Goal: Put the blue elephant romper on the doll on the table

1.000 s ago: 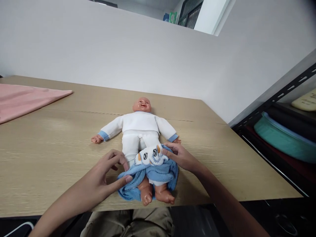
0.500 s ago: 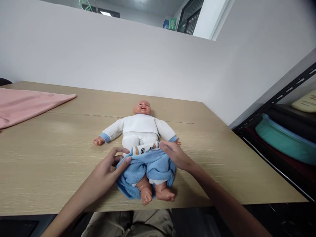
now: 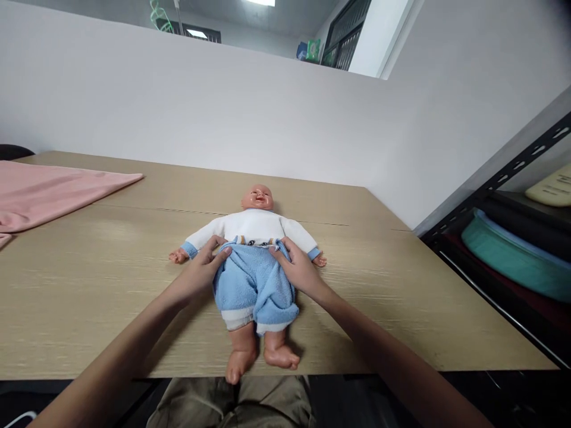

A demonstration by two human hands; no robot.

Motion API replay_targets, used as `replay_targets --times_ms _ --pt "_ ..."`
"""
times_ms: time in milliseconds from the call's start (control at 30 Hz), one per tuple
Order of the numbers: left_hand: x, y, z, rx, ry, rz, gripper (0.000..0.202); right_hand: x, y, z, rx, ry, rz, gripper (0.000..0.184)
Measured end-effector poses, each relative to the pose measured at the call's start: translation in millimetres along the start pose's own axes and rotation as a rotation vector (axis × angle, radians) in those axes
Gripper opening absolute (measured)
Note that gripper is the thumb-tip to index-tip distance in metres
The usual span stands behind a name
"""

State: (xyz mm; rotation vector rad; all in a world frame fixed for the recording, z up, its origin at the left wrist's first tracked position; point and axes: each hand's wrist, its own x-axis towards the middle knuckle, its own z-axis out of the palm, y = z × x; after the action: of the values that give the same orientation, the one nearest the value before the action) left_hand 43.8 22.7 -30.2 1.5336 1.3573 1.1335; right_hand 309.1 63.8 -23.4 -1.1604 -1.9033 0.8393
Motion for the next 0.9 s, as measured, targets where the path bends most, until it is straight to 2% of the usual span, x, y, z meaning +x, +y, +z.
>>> replay_targets --times_ms 67,133,233,300,400,500,600,733,800,900 --pt "4 -1 -3.5 0.000 -0.051 0.000 0.048 2 1 3 -0.063 0.104 -0.053 0.033" --pt "4 0 -6.0 0.075 -0.019 0.078 0.045 2 2 2 -0.141 0.193 -0.124 0.031" --pt "9 1 -5.9 0.183 0.063 0.219 0.038 7 2 -2 -0.166 0.188 -0.114 0.029" --pt "21 1 -3.9 0.112 0.049 0.169 0.040 17 2 -3 -0.126 0.151 -0.049 0.029" --pt "43 3 -2.6 -0.045 0.011 -0.005 0.052 38 3 0 -0.060 0.155 -0.009 0.029" --pt "51 5 -9.3 -0.049 -0.053 -0.030 0.057 49 9 3 -0.018 0.129 -0.005 0.034" --pt "37 4 -23.6 0.040 -0.085 0.010 0.053 35 18 -3 0.033 0.078 0.015 0.036" --pt "8 -7 -37.2 0.049 -0.095 -0.007 0.040 -3 33 -13 0.140 0.016 0.085 0.038" --pt "0 -14 -34.9 -0.057 -0.069 -0.049 0.033 -16 36 -13 0.252 -0.012 0.148 0.040" --pt "0 -25 -21.1 -0.296 0.026 -0.183 0.028 -24 35 -4 0.615 -0.024 0.298 0.042"
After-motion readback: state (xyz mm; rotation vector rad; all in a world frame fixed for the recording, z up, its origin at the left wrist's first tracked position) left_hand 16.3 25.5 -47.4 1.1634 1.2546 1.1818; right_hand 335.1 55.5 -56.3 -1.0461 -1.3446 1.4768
